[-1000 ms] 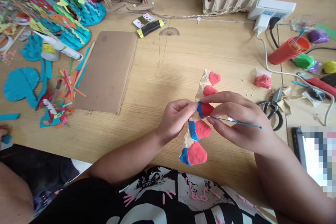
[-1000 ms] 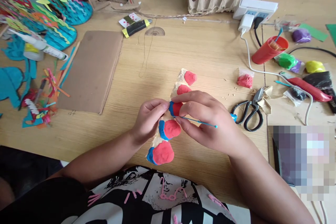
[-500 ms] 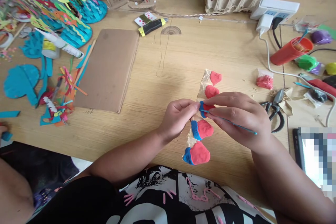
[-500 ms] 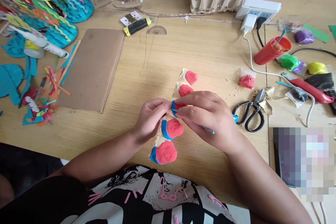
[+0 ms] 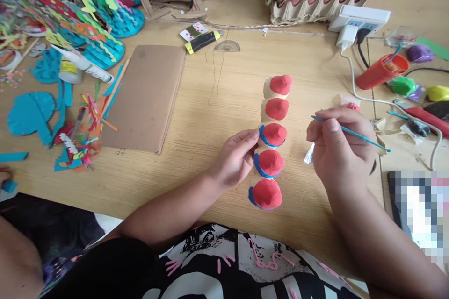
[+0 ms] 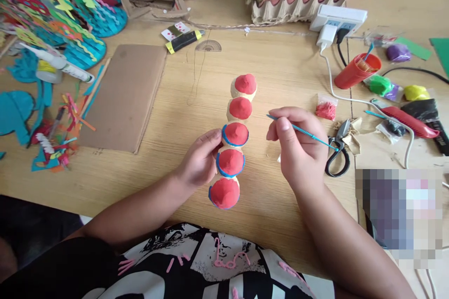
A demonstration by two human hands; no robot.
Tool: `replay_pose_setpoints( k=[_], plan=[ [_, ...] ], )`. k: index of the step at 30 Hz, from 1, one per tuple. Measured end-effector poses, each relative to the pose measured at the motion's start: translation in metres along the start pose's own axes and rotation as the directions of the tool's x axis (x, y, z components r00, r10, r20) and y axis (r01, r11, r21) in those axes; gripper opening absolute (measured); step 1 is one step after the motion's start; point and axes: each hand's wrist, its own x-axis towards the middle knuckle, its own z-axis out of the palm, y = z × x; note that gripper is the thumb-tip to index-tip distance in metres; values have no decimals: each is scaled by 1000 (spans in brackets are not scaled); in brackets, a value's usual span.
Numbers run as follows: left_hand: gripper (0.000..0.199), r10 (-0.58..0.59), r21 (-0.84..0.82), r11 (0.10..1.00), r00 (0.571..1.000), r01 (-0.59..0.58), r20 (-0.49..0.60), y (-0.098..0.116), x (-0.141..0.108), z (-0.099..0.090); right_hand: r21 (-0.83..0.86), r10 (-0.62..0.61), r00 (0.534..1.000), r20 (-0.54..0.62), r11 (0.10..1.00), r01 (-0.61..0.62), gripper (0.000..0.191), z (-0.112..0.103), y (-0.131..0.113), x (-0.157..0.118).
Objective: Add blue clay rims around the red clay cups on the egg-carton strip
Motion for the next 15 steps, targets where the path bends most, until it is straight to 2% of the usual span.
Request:
replay_pose_setpoints(
  k=[2,5,8,11,13,15],
  plan=[
    [40,-44,15,999,999,43,26,3,0,0,14,71,997,-21,997,-70,13,2,10,-3],
    [41,-102,8,995,992,101,74,6,1,0,61,200,976,81,977,-205,15,8,22,-11],
    [44,-80,-3,997,992,81,98,4,4,-1,167,344,899,271,903,-396,21,13,25,-19],
    [41,-71,-47,996,989,77,132,1,5,-2,273,400,806,437,795,-542,25,18,23,-23],
    [37,-92,-94,990,984,107,154,0,4,-2,316,410,777,478,745,-587,23,20,21,-24],
    [32,-84,-118,988,985,103,153,-1,3,-2,347,415,779,471,724,-596,19,21,20,-25]
  ],
)
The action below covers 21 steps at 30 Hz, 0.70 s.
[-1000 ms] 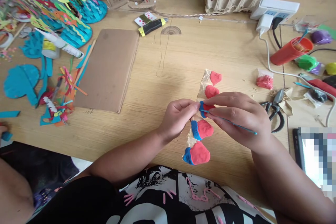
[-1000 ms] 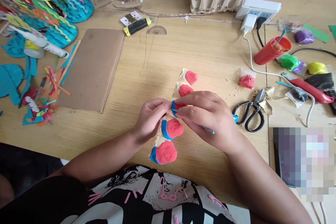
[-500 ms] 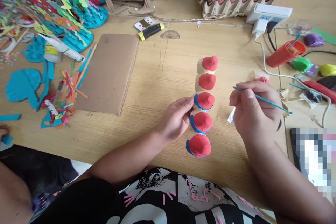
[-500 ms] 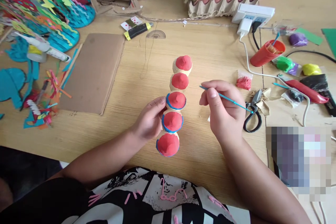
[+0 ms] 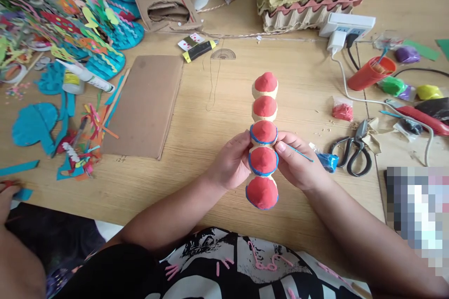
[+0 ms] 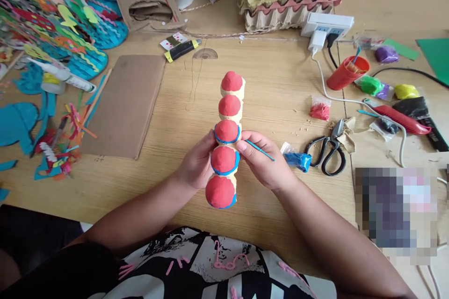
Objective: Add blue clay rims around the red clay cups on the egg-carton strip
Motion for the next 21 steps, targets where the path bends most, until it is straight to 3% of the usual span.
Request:
replay_pose_setpoints(
  k=[5,11,21],
  plan=[
    [31,87,90,992,996,-84,-27,0,-2,0,95,19,996,-87,995,-11,19,-1,2,3],
    [26,110,161,981,994,-106,-17,1,-1,-4,62,37,998,-42,997,-34,20,-6,2,5],
    [27,118,180,978,992,-106,-55,1,-3,-2,149,133,986,-103,982,-117,17,1,-4,1]
  ],
)
